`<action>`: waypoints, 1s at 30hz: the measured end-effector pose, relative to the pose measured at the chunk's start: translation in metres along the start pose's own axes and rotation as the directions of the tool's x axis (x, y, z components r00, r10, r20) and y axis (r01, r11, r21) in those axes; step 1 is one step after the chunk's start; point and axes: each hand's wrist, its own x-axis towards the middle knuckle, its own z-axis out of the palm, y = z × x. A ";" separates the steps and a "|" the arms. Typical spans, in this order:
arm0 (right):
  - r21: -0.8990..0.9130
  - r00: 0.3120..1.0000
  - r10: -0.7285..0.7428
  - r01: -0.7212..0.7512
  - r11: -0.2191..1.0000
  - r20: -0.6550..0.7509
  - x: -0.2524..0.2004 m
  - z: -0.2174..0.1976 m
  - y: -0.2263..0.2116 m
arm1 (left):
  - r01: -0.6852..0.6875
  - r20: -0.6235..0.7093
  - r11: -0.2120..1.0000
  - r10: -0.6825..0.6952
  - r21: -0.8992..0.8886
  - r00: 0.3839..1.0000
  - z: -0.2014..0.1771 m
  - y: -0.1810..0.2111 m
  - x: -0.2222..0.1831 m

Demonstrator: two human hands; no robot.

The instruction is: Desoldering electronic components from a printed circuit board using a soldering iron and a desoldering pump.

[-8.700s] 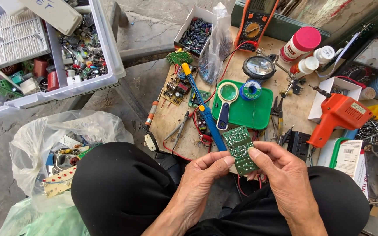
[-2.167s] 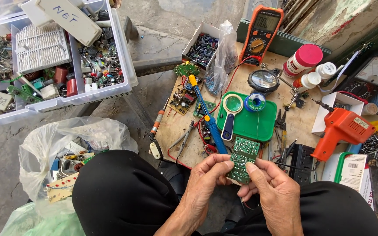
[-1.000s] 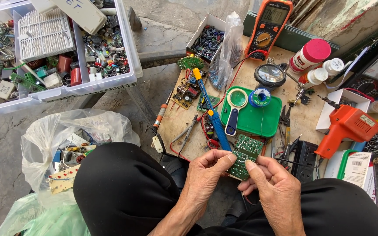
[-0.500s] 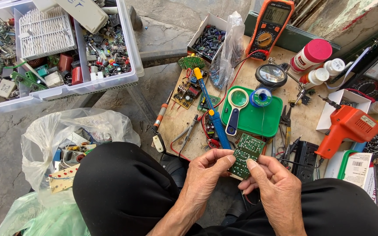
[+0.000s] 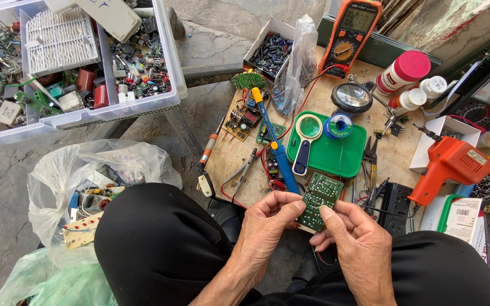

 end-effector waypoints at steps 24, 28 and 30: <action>0.126 0.961 -0.274 0.275 0.953 -0.022 -0.017 0.007 -0.114 | -0.414 0.267 0.895 0.363 0.167 0.893 0.020 0.126 -0.038; 0.220 0.954 -0.300 0.295 0.930 -0.011 -0.015 0.007 -0.125 | -0.430 0.197 0.842 0.384 0.324 0.902 0.030 0.150 -0.054; 0.198 0.963 -0.267 0.265 0.944 -0.017 -0.017 0.005 -0.131 | -0.443 0.192 0.832 0.400 0.334 0.896 0.032 0.152 -0.056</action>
